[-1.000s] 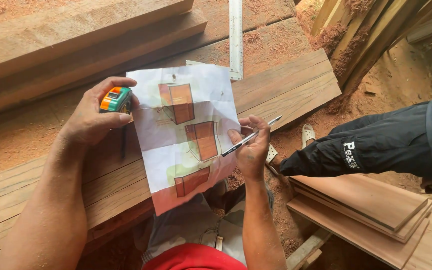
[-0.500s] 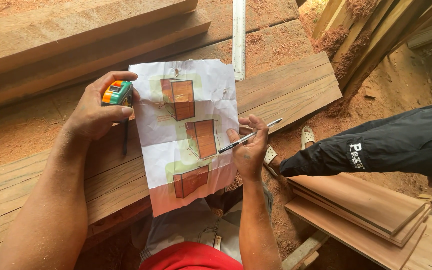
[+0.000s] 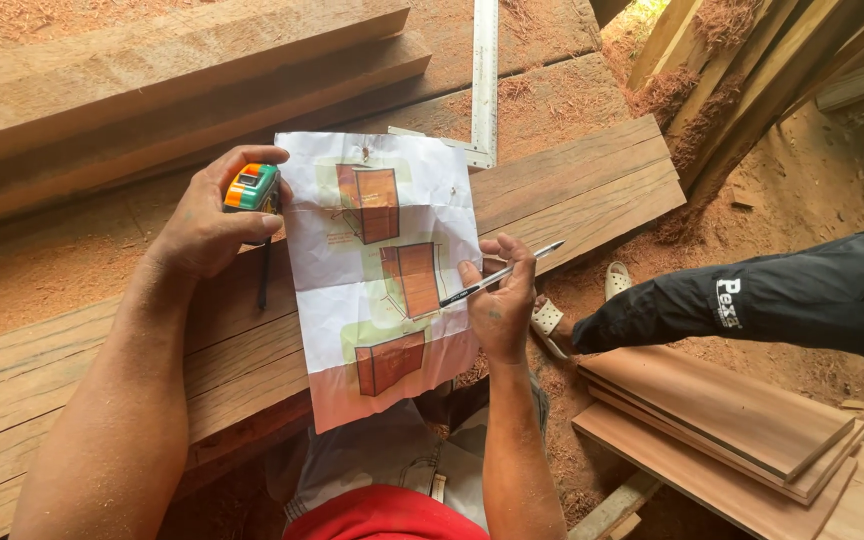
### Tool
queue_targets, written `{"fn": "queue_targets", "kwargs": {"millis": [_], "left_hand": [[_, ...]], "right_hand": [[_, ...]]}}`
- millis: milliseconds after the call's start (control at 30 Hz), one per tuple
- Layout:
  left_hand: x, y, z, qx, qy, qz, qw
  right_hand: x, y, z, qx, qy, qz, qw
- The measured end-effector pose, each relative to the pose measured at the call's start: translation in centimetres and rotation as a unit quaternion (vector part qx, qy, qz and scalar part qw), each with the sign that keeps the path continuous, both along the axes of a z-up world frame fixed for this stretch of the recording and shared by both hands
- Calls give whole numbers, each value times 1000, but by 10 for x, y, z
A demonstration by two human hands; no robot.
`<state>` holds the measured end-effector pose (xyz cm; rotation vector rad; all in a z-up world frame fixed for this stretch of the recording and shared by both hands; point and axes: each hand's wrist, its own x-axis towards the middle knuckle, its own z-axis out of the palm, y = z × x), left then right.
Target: The person measures a wooden plank using a tape measure and a square ruler, marking measurements with a pen. They refer to a printed diagram on the workbench to guide the measurements.
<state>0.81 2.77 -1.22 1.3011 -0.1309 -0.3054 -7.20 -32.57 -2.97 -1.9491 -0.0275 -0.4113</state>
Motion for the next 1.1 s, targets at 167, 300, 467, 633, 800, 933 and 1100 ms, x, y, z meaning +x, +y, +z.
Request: {"fn": "queue_targets", "kwargs": {"millis": [167, 300, 467, 633, 800, 933, 1100], "left_hand": [[0, 0, 2, 6, 4, 1, 1000], [0, 0, 2, 14, 4, 2, 1000], [0, -1, 4, 18, 5, 3, 1000], [1, -2, 5, 25, 1, 3, 1000], [1, -2, 5, 23, 2, 3, 1000], [2, -2, 2, 6, 8, 0, 1000], [2, -2, 2, 4, 7, 0, 1000]], "right_hand": [[0, 2, 4, -14, 3, -6, 1000], [0, 2, 2, -21, -2, -6, 1000], [-1, 5, 9, -42, -3, -15, 999], [0, 3, 5, -57, -14, -13, 998], [0, 4, 5, -58, -13, -14, 998], [-1, 4, 5, -70, -20, -15, 997], [0, 3, 1, -64, -28, -12, 997]]}}
